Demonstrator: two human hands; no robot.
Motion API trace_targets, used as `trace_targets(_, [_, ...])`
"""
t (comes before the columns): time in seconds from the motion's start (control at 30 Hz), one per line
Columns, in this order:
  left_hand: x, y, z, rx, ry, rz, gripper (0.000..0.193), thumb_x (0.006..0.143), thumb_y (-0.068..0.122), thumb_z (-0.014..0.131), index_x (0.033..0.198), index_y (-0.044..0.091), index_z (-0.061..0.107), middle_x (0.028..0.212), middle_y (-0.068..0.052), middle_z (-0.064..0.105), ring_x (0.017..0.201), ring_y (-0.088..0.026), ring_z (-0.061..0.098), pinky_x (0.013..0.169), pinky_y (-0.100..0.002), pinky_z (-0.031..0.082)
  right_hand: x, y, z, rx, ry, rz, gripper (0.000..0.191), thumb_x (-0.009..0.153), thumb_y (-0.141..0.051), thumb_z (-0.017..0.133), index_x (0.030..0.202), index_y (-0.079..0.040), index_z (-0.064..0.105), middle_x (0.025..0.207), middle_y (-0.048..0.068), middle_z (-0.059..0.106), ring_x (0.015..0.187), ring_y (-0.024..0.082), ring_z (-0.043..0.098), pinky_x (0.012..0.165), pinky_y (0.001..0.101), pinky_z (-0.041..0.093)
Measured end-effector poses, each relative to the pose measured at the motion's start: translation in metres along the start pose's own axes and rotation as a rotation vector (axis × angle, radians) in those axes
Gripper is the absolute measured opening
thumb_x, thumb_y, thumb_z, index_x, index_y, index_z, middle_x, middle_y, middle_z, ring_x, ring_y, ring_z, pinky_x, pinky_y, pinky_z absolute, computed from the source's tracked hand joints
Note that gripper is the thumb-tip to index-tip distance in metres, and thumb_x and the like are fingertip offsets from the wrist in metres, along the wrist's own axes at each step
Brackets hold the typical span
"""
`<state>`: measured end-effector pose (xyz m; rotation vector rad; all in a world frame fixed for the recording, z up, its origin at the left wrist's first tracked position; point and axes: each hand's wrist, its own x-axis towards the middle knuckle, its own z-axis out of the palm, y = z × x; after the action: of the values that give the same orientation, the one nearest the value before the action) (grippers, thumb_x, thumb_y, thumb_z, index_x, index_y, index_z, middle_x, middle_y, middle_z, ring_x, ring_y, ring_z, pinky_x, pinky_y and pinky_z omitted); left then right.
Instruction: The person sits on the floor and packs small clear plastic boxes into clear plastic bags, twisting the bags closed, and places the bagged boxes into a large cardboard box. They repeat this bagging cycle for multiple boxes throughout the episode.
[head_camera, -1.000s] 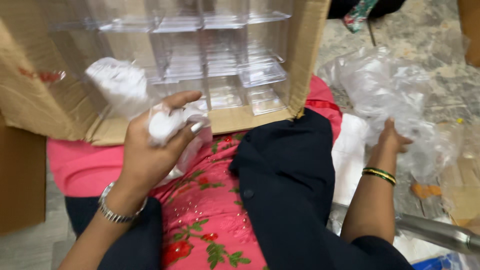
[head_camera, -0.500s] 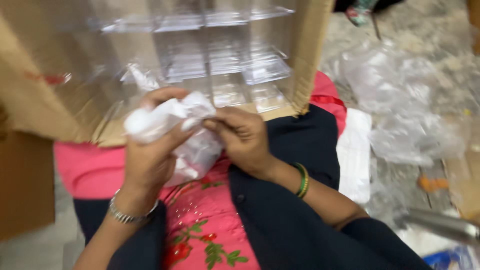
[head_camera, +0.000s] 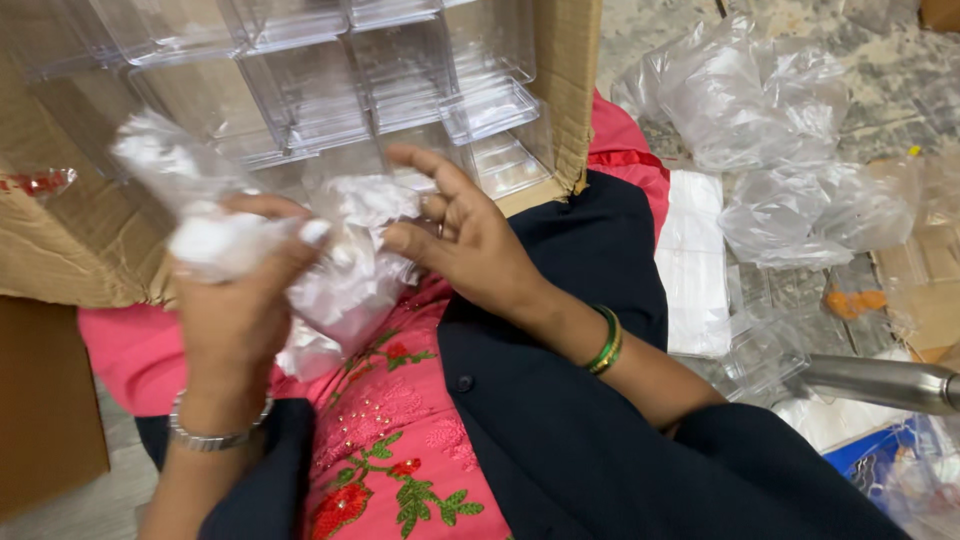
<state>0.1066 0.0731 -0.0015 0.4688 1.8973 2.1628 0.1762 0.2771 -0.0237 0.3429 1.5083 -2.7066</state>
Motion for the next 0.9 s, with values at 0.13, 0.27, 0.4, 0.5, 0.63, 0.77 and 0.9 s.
trace_targets(0.13, [-0.002,-0.012,0.011,0.105,0.008,0.019,0.020,0.090,0.003,0.083,0.100,0.003,0.065,0.092,0.001,0.065,0.082,-0.007,0.060,0.072,-0.023,0.049,0.013,0.007,-0.015,-0.182,0.081,-0.416,0.025,0.095,0.002,0.074,0.117,0.009,0.064,0.100,0.006,0.071,0.087,0.009,0.066,0.079,0.0247,0.056])
trace_targets(0.27, [-0.003,-0.015,0.013,-0.003,0.048,0.049,0.017,0.094,0.009,0.080,0.103,0.004,0.066,0.093,0.001,0.068,0.083,-0.008,0.063,0.076,-0.023,0.052,0.005,0.016,-0.033,-0.180,0.150,-0.453,0.026,0.095,-0.002,0.072,0.121,0.004,0.069,0.108,0.005,0.074,0.090,0.007,0.068,0.083,0.0222,0.056])
trace_targets(0.4, [-0.003,-0.022,0.017,0.050,0.105,0.052,0.012,0.103,0.014,0.074,0.103,0.003,0.068,0.089,0.000,0.065,0.077,-0.007,0.057,0.070,-0.024,0.048,-0.006,0.030,-0.041,-0.273,0.157,-0.480,0.022,0.106,-0.015,0.067,0.115,0.004,0.072,0.103,0.002,0.076,0.086,0.003,0.060,0.077,0.0193,0.049])
trace_targets(0.5, [-0.003,-0.026,0.019,-0.061,0.010,0.078,0.020,0.112,0.017,0.072,0.101,0.001,0.065,0.087,0.002,0.061,0.078,-0.005,0.053,0.076,-0.024,0.045,-0.003,0.031,-0.040,-0.331,0.080,-0.504,0.033,0.119,-0.023,0.062,0.097,0.001,0.068,0.087,-0.005,0.063,0.081,0.000,0.051,0.073,0.0168,0.045])
trace_targets(0.63, [0.001,-0.028,0.024,-0.290,-0.301,-0.100,0.016,0.095,0.015,0.077,0.102,0.005,0.065,0.091,0.002,0.066,0.081,-0.007,0.060,0.072,-0.025,0.053,-0.003,0.008,-0.045,-0.001,0.068,-0.201,0.021,0.101,-0.025,0.064,0.098,-0.005,0.068,0.087,-0.003,0.066,0.079,0.005,0.061,0.074,0.0253,0.054])
trace_targets(0.77, [0.012,-0.036,0.036,-0.065,-0.211,-0.160,0.016,0.093,0.013,0.078,0.101,0.003,0.069,0.087,0.001,0.066,0.078,-0.007,0.058,0.070,-0.024,0.049,-0.017,-0.012,-0.061,0.221,-0.040,-0.191,0.020,0.100,-0.025,0.065,0.096,-0.005,0.066,0.087,0.003,0.069,0.076,0.013,0.067,0.074,0.0310,0.058])
trace_targets(0.9, [0.019,-0.045,0.042,-0.333,-0.185,-0.055,0.019,0.089,0.013,0.079,0.102,0.006,0.067,0.093,0.000,0.071,0.084,-0.009,0.068,0.080,-0.025,0.057,-0.021,0.002,-0.074,0.107,0.084,-0.195,0.023,0.106,-0.022,0.068,0.095,-0.002,0.064,0.082,0.000,0.064,0.069,0.011,0.062,0.065,0.0361,0.059])
